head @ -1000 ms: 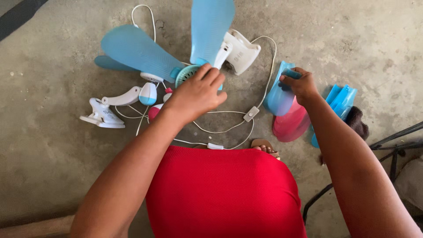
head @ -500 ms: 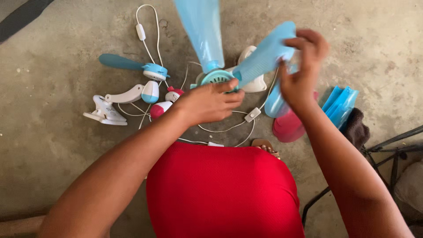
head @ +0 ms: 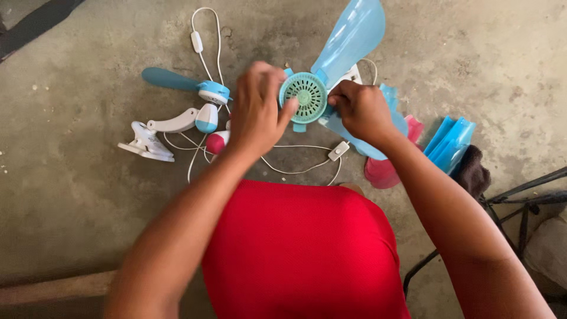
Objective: The person disassembles a small electric fan by removing the front grille and blades, then reassembles it by reattaching the blades and securing the front grille. The task is performed on the floor with multiple fan units visible nearby.
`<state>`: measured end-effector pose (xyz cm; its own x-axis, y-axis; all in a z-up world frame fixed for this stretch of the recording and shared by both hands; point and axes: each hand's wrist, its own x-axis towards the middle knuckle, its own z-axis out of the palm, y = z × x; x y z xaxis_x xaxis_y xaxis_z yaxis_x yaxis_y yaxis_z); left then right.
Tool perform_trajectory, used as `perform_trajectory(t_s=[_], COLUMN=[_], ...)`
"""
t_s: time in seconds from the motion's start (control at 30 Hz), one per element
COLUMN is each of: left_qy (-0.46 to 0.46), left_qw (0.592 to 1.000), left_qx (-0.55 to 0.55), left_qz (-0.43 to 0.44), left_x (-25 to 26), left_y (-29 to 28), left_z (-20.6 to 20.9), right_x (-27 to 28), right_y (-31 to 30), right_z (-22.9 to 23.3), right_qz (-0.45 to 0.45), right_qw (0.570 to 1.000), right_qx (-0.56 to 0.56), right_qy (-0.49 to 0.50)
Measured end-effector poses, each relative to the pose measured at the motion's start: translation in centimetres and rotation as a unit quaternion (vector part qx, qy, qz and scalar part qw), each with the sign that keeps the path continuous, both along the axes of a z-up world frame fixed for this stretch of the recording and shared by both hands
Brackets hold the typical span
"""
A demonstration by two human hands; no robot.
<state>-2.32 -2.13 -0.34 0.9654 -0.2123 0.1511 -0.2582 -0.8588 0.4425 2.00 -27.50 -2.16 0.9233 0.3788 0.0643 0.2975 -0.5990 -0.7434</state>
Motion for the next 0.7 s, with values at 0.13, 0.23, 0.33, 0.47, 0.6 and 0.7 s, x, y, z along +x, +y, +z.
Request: perform_trajectory(t_s=[0.13,0.23,0.33,0.47,0.6,0.7], left_qy=[0.137,0.199,0.169,0.136,-0.12,-0.097], left_qw=[0.899,0.843,0.853,0.878,0.928,0.921], left_qx=[-0.343,-0.416,-0.414,-0.373,-0.221,-0.261], left_qz=[0.234,0.278,0.269,0.268,0.275,0.273], left_x=[2.2,3.7,4.8,4.6,3.5,2.7], left_y=[-3.5,-4.0,-4.0,-4.6,-5.4,-5.3], left_z=[-1.7,-1.4,-1.2,-1.7,-3.0,-3.6], right_x=[-0.5,-0.3,-0.2,0.3,0.1,-0.5], right_y=[0.8,1.5,1.0,0.5,1.3,1.4], right_z=[-0.3,-0.4,-1.1,-2.4,-3.9,-4.1], right_qz=[-0.066,-0.084,-0.059,-0.022,0.023,0.007], right_qw=[0.996,0.991,0.947,0.879,0.826,0.836], right_qx=[0.051,0.074,0.214,0.215,0.345,0.32], right_qy=[0.02,0.077,0.232,0.425,0.445,0.445])
